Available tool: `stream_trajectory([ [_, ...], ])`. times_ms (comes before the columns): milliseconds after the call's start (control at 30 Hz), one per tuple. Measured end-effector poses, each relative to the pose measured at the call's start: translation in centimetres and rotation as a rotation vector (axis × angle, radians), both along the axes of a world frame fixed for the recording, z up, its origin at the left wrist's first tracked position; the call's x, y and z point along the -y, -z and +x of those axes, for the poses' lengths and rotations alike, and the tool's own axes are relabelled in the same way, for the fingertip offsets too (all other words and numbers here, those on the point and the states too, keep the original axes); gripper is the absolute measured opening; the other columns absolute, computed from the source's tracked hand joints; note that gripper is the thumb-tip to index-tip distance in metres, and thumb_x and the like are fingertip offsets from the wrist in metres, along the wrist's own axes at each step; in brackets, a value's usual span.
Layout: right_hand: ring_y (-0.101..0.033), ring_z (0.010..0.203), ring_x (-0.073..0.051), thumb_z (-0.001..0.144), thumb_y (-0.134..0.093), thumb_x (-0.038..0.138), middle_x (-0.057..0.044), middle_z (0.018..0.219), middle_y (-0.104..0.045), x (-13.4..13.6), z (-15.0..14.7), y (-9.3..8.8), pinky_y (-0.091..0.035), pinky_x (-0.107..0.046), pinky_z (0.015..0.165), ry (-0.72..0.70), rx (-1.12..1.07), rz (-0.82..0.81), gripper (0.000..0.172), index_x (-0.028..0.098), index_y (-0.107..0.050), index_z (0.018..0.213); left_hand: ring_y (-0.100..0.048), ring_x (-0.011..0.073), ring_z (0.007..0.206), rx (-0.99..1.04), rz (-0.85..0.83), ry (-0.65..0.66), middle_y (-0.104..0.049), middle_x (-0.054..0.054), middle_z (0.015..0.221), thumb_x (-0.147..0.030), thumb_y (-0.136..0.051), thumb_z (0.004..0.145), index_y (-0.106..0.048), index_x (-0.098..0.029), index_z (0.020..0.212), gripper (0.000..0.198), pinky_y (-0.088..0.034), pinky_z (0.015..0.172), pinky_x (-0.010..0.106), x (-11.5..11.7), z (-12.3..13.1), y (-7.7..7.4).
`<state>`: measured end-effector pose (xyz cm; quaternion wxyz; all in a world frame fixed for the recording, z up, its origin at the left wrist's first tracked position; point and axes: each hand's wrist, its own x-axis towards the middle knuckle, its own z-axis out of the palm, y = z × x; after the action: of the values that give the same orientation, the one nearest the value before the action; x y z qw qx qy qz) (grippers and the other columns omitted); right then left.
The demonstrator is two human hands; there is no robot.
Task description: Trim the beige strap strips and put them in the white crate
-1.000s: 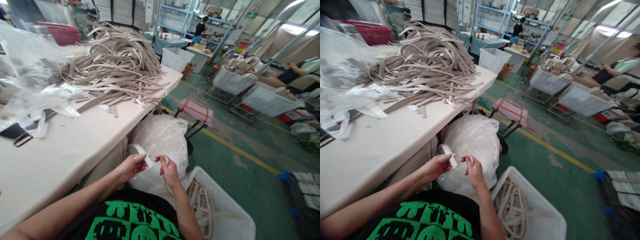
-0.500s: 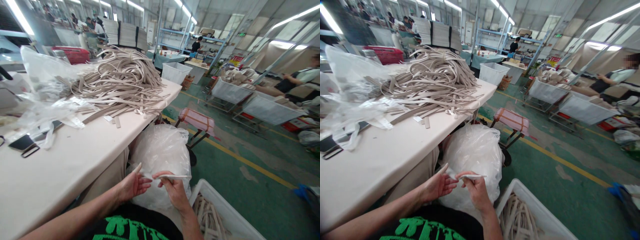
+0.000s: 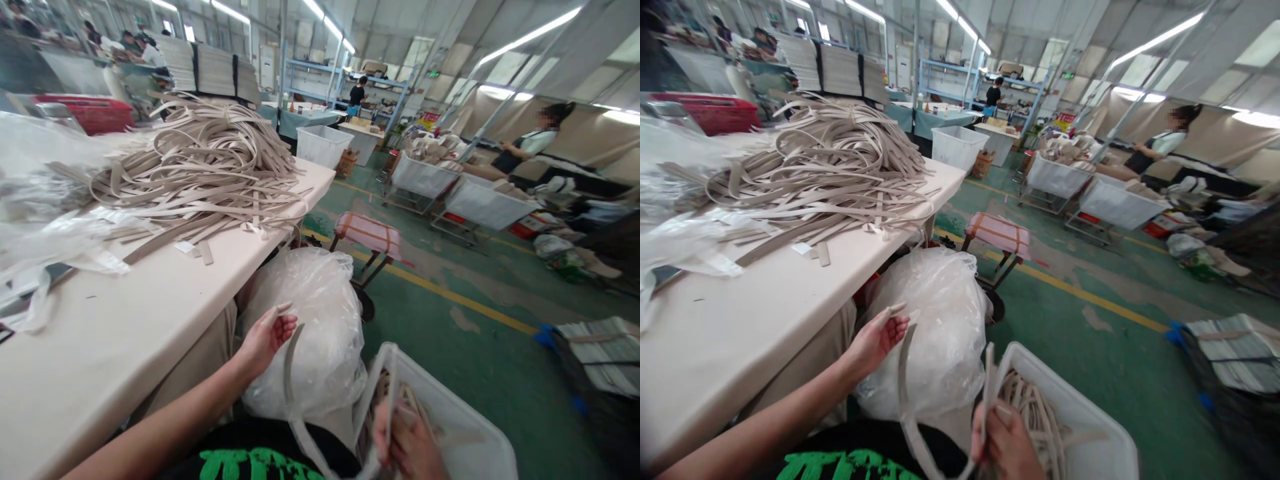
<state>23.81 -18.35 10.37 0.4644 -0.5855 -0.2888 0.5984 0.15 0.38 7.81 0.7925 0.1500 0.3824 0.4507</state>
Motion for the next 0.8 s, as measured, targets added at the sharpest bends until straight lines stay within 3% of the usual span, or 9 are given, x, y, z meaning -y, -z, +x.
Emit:
stream_trajectory([
  [100, -0.039, 0.037, -0.008, 0.073, -0.066, 0.073, 0.0, 0.049, -0.057, -4.1, -4.6, 1.1, -0.029, -0.02, 0.039, -0.079, -0.098, -0.003, 0.056, 0.017, -0.06, 0.074, -0.068, 0.0156, 0.078, -0.094, 0.037, 0.197, -0.073, 0.013, 0.096, -0.042, -0.065, 0.087, -0.071, -0.012, 0.108, 0.037, -0.051, 0.07, 0.024, 1.8, 0.9, 1.6],
  [233, -0.047, 0.045, -0.01, 0.073, -0.067, 0.071, -0.002, 0.059, -0.062, -6.8, -5.8, 2.1, -0.036, -0.019, 0.042, 0.066, -0.083, 0.054, 0.055, 0.016, -0.06, 0.08, -0.065, 0.0143, 0.069, -0.365, 0.076, 0.248, -0.073, 0.009, 0.083, -0.051, -0.068, 0.082, -0.073, -0.013, 0.086, 0.038, -0.046, 0.064, 0.022, 3.4, -0.3, 2.9],
  [267, -0.048, 0.047, -0.01, 0.073, -0.067, 0.07, -0.002, 0.06, -0.062, -6.9, -5.5, 1.9, -0.037, -0.02, 0.043, 0.132, -0.066, 0.074, 0.054, 0.017, -0.06, 0.08, -0.063, 0.0141, 0.063, -0.405, 0.091, 0.354, -0.072, 0.009, 0.074, -0.055, -0.065, 0.082, -0.073, -0.012, 0.077, 0.043, -0.044, 0.06, 0.022, 3.8, -0.8, 2.6],
  [333, -0.049, 0.048, -0.01, 0.074, -0.068, 0.069, -0.002, 0.062, -0.062, -6.7, -5.0, 0.7, -0.039, -0.02, 0.043, 0.243, -0.033, 0.132, 0.052, 0.018, -0.059, 0.078, -0.06, 0.0157, 0.055, -0.382, 0.135, 0.727, -0.068, 0.011, 0.062, -0.062, -0.057, 0.085, -0.072, -0.011, 0.063, 0.056, -0.043, 0.056, 0.024, 4.8, -1.8, 1.4],
  [400, -0.048, 0.048, -0.01, 0.077, -0.066, 0.067, -0.002, 0.062, -0.062, -5.9, -5.0, -1.3, -0.039, -0.021, 0.043, 0.3, 0.004, 0.202, 0.049, 0.019, -0.059, 0.076, -0.063, 0.0199, 0.058, -0.273, 0.181, 1.086, -0.069, 0.014, 0.063, -0.065, -0.053, 0.085, -0.075, -0.011, 0.065, 0.062, -0.045, 0.059, 0.028, 6.1, -2.2, 0.0],
  [467, -0.047, 0.046, -0.011, 0.082, -0.063, 0.064, -0.003, 0.061, -0.062, -4.6, -5.5, -3.7, -0.035, -0.022, 0.04, 0.302, 0.049, 0.249, 0.045, 0.02, -0.059, 0.073, -0.068, 0.0242, 0.073, -0.181, 0.187, 1.208, -0.073, 0.015, 0.075, -0.066, -0.055, 0.083, -0.078, -0.012, 0.077, 0.059, -0.049, 0.067, 0.029, 7.3, -2.0, -0.8],
  [600, -0.042, 0.04, -0.014, 0.085, -0.064, 0.056, -0.002, 0.048, -0.055, -0.5, -4.8, -6.8, -0.032, -0.027, 0.04, 0.294, 0.154, 0.291, 0.038, 0.026, -0.057, 0.064, -0.068, 0.0264, 0.096, 0.017, -0.091, 0.975, -0.074, 0.015, 0.103, -0.065, -0.058, 0.082, -0.076, -0.015, 0.097, 0.055, -0.054, 0.074, 0.031, 8.8, -0.2, 0.1],
  [733, -0.036, 0.032, -0.018, 0.063, -0.062, 0.081, 0.001, 0.03, -0.035, 2.3, 1.8, -6.1, -0.038, -0.036, 0.045, 0.229, 0.165, 0.395, 0.049, 0.034, -0.053, 0.054, -0.071, 0.0228, 0.093, 0.291, -0.394, 0.449, -0.07, 0.013, 0.116, -0.047, -0.06, 0.089, -0.066, -0.018, 0.115, 0.04, -0.057, 0.077, 0.032, 6.9, 1.2, 1.0],
  [800, -0.04, 0.033, -0.021, 0.053, -0.062, 0.084, -0.002, 0.031, -0.038, 3.0, 5.4, -5.2, -0.035, -0.035, 0.041, 0.155, 0.183, 0.223, 0.048, 0.037, -0.056, 0.057, -0.072, 0.0182, 0.084, 0.27, -0.42, 0.175, -0.072, 0.011, 0.106, -0.036, -0.059, 0.093, -0.064, -0.015, 0.115, 0.031, -0.058, 0.076, 0.03, 4.3, 1.2, 0.7],
])
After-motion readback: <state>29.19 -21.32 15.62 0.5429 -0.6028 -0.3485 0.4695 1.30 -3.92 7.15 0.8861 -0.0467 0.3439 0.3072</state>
